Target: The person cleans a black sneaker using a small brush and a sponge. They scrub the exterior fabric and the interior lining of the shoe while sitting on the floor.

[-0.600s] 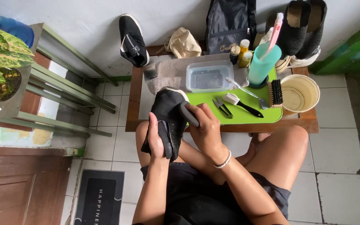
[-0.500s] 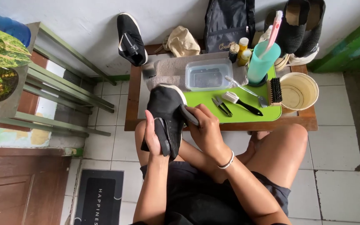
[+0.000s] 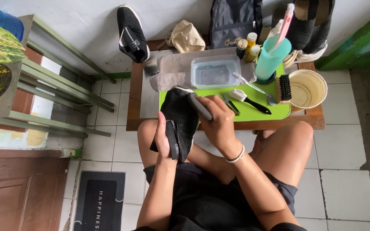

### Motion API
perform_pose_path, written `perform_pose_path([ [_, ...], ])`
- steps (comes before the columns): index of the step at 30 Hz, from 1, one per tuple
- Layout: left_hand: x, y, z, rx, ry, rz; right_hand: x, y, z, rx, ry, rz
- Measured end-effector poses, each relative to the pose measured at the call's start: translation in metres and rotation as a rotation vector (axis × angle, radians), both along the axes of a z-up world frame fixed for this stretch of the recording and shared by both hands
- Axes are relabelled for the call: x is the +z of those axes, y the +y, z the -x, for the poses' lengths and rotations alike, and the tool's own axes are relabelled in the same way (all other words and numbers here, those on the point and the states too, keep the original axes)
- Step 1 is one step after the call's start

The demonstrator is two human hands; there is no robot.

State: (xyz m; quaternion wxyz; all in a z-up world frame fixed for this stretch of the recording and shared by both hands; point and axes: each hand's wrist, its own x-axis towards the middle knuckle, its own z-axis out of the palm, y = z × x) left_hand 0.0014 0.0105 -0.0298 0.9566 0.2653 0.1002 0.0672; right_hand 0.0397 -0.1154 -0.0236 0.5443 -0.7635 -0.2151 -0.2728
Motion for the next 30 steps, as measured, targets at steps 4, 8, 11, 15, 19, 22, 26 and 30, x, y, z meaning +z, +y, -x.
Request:
perform_pose_path([
  [4,-0.006,0.013,-0.005,-0.023,0.012,0.042,-0.025,0.012,0.014,0.002,0.025,0.053],
  [8,-0.040,0.041,-0.012,-0.036,-0.019,0.121,-0.029,0.020,0.032,0.090,0.078,0.097],
  [11,-0.036,0.037,-0.009,-0.029,0.015,0.124,-0.024,0.010,0.037,0.211,0.156,0.158],
  [15,-0.036,0.039,-0.009,0.009,0.038,0.001,0.015,-0.016,0.029,0.498,0.401,0.094],
  [19,-0.016,0.017,-0.001,0.074,0.073,-0.096,0.005,-0.014,0.013,0.232,0.170,0.057],
  [22,-0.024,0.015,0.008,0.032,0.107,-0.334,0.011,0.006,0.018,-0.096,-0.143,0.161],
  [26,-0.047,0.026,0.003,-0.059,0.131,-0.233,-0.005,0.029,0.024,0.001,-0.212,0.358],
  [30,-0.090,0.042,0.001,-0.029,0.138,-0.087,-0.004,0.021,0.034,0.196,-0.146,0.460],
])
